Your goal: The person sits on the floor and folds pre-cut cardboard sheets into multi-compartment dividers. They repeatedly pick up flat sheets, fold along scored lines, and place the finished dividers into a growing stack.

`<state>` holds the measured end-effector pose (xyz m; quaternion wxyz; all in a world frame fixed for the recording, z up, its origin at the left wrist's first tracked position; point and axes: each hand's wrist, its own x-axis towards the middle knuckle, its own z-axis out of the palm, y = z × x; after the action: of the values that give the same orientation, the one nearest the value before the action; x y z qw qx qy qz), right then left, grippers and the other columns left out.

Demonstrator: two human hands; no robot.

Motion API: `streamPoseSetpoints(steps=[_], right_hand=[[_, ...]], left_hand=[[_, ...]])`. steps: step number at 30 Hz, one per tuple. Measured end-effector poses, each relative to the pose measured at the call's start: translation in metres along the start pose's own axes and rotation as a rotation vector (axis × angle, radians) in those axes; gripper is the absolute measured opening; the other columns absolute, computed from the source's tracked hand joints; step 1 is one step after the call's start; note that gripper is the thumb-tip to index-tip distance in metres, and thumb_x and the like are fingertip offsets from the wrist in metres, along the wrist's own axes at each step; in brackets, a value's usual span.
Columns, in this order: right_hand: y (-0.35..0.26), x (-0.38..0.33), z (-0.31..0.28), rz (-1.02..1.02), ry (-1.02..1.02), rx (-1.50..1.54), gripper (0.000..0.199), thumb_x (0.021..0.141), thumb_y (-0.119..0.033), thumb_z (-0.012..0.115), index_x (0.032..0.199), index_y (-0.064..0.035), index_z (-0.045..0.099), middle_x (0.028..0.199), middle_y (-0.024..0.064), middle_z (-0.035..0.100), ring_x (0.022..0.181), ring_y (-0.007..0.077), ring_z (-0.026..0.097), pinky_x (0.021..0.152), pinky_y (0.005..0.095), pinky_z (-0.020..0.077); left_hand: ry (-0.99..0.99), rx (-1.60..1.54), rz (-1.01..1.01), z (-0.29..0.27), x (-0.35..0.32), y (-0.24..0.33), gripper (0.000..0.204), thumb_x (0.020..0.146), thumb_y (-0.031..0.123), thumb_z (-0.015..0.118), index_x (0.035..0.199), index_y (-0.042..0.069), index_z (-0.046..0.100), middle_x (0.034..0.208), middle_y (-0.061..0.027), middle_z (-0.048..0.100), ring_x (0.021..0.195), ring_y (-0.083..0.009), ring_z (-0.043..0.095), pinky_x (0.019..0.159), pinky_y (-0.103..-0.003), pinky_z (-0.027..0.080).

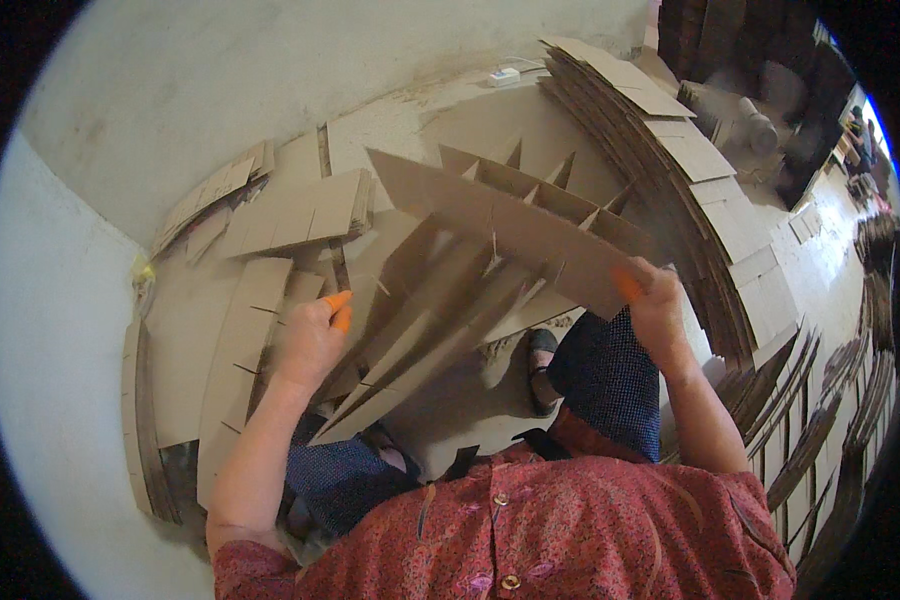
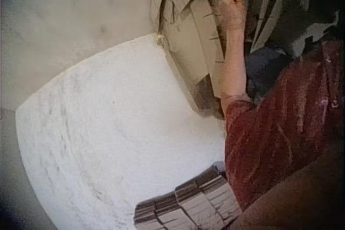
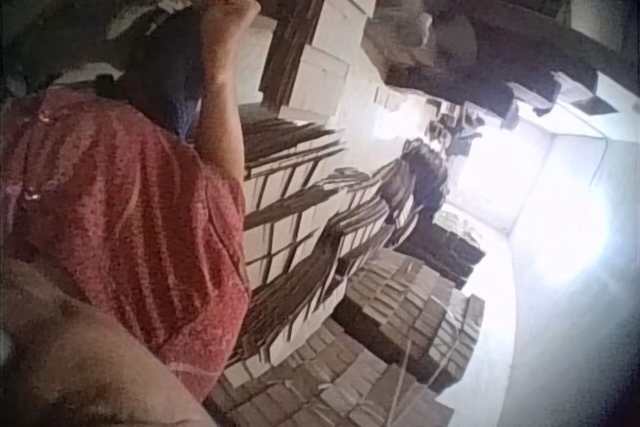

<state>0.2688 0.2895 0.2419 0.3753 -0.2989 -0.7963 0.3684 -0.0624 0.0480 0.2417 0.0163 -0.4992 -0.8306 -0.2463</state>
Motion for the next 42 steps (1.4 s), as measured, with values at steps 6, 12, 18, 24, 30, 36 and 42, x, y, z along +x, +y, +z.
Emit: streamPoseSetpoints(steps=[6, 12, 18, 24, 30, 36, 42], right_hand=[[0.036, -0.013, 0.015, -0.008, -0.001, 0.072, 0.010, 0.088, -0.003, 0.060, 0.096, 0.0019, 0.064, 0.071, 0.0154, 0.064, 0.065, 0.0130, 0.059, 0.060, 0.0289, 0.0463], [0.017, -0.005, 0.026, -0.122, 0.074, 0.018, 0.012, 0.088, -0.003, 0.060, 0.099, 0.0009, 0.065, 0.079, 0.0207, 0.065, 0.066, 0.0210, 0.063, 0.062, 0.0305, 0.0477], [0.048, -0.014, 0.038, -0.168, 0.125, 0.036, 0.012, 0.087, 0.000, 0.059, 0.097, -0.0001, 0.064, 0.074, 0.0207, 0.061, 0.061, 0.0238, 0.059, 0.058, 0.0313, 0.0446], [0.037, -0.009, 0.038, -0.164, 0.130, 0.032, 0.013, 0.086, -0.001, 0.061, 0.099, 0.0002, 0.064, 0.075, 0.0218, 0.062, 0.062, 0.0246, 0.061, 0.059, 0.0319, 0.0456], [0.059, -0.022, 0.035, -0.166, 0.054, 0.000, 0.013, 0.086, 0.000, 0.062, 0.099, 0.0010, 0.065, 0.079, 0.0222, 0.064, 0.065, 0.0268, 0.063, 0.060, 0.0312, 0.0474], [0.049, -0.032, 0.033, -0.126, 0.035, 0.043, 0.015, 0.085, 0.003, 0.061, 0.099, 0.0014, 0.064, 0.081, 0.0220, 0.064, 0.070, 0.0311, 0.065, 0.063, 0.0311, 0.0488], [0.041, -0.035, 0.020, -0.115, 0.005, -0.008, 0.016, 0.085, 0.003, 0.060, 0.100, 0.0022, 0.064, 0.080, 0.0231, 0.064, 0.071, 0.0304, 0.065, 0.064, 0.0321, 0.0489]], left_hand=[[0.076, -0.051, 0.048, 0.007, 0.001, 0.010, 0.028, 0.084, 0.011, 0.064, 0.110, 0.003, 0.066, 0.094, -0.0187, 0.067, 0.079, -0.0338, 0.064, 0.070, -0.040, 0.051], [0.056, -0.037, 0.256, 0.008, 0.011, 0.080, 0.030, 0.081, 0.014, 0.070, 0.108, 0.002, 0.065, 0.097, -0.0137, 0.065, 0.086, -0.0289, 0.062, 0.073, -0.035, 0.050], [0.073, 0.001, 0.371, 0.038, 0.036, 0.121, 0.032, 0.079, 0.024, 0.072, 0.103, 0.004, 0.066, 0.089, -0.0119, 0.064, 0.079, -0.0314, 0.062, 0.068, -0.039, 0.050], [-0.315, 0.084, 0.272, 0.076, 0.039, 0.139, 0.029, 0.081, 0.029, 0.069, 0.099, 0.007, 0.068, 0.090, -0.0154, 0.066, 0.083, -0.0326, 0.063, 0.068, -0.042, 0.049], [-0.102, -0.096, 0.323, 0.068, 0.036, 0.142, 0.022, 0.082, 0.021, 0.066, 0.092, 0.002, 0.068, 0.088, -0.0190, 0.065, 0.082, -0.0357, 0.064, 0.069, -0.045, 0.050], [-0.241, 0.184, 0.156, 0.063, 0.064, 0.123, 0.022, 0.076, 0.018, 0.070, 0.084, -0.002, 0.065, 0.084, -0.0215, 0.064, 0.081, -0.0394, 0.063, 0.070, -0.047, 0.050], [-0.196, 0.168, 0.152, 0.073, 0.071, 0.113, 0.020, 0.075, 0.017, 0.068, 0.076, -0.002, 0.062, 0.077, -0.0239, 0.063, 0.078, -0.0413, 0.063, 0.070, -0.049, 0.050]])
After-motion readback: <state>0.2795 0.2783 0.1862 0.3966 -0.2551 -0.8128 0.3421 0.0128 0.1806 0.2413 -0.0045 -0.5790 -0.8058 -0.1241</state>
